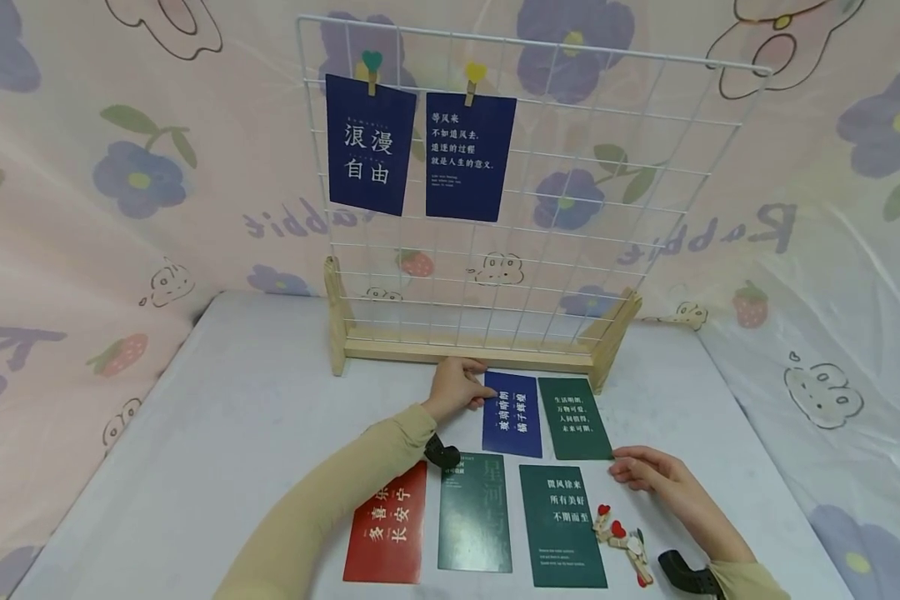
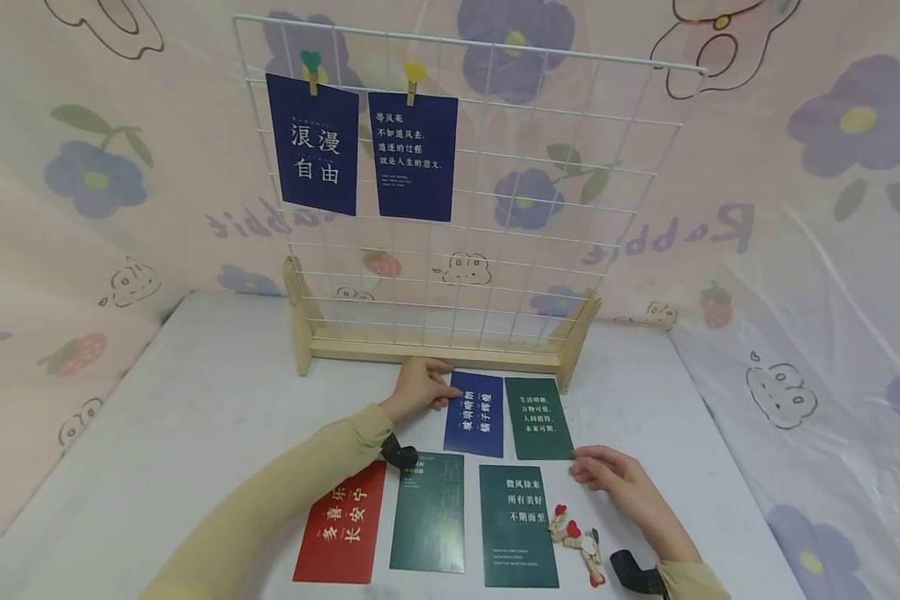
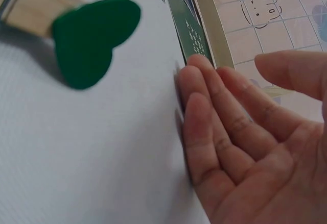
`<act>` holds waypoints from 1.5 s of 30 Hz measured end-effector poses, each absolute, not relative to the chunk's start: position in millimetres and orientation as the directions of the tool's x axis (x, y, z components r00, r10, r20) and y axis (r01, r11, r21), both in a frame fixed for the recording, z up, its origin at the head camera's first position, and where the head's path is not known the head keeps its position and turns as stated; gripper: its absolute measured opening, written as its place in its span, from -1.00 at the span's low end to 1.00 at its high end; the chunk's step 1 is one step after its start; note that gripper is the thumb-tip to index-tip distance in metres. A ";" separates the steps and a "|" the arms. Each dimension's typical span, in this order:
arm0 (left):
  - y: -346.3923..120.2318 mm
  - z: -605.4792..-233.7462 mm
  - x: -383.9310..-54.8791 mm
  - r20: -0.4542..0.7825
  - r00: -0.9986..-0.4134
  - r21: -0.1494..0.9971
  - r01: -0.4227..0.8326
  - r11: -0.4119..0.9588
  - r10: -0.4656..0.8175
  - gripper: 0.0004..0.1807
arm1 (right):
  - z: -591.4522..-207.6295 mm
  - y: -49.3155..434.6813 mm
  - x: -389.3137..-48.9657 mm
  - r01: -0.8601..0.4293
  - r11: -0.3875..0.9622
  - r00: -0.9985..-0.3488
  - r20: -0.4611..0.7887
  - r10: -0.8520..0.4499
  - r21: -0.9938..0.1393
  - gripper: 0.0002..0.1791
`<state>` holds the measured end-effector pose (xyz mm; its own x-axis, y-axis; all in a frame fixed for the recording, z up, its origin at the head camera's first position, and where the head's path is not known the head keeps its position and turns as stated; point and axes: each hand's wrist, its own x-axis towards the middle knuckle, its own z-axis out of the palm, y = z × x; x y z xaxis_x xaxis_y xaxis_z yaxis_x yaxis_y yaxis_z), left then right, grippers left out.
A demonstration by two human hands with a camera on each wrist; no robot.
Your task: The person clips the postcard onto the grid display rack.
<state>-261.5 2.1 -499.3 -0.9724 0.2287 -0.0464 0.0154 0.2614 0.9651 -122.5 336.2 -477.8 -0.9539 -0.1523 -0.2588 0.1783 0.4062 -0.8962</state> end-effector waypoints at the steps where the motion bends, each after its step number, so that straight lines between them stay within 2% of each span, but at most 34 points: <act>1: 1.9 -499.5 -261.8 -0.047 -0.972 0.965 0.016 0.262 0.231 -0.48 | -477.8 336.3 -122.9 0.179 0.406 -0.954 -0.260 -0.153 -0.896 -0.47; 8: 1.4 -501.4 -260.9 -0.037 -0.975 0.962 0.025 0.272 0.218 -0.46 | -478.5 337.4 -121.8 0.170 0.388 -0.951 -0.254 -0.177 -0.906 -0.48; 14: 2.0 -500.5 -259.1 -0.008 -0.976 0.960 0.054 0.275 0.219 -0.46 | -478.1 336.5 -122.2 0.193 0.399 -0.952 -0.270 -0.146 -0.897 -0.48; 30: 1.3 -501.3 -262.9 -0.029 -0.974 0.972 0.024 0.233 0.223 -0.53 | -478.1 336.8 -122.5 0.192 0.410 -0.951 -0.271 -0.145 -0.892 -0.48; 45: 4.4 -505.2 -261.8 -0.024 -0.988 0.972 0.013 0.236 0.153 -0.56 | -479.7 335.5 -122.1 0.195 0.392 -0.955 -0.264 -0.132 -0.899 -0.48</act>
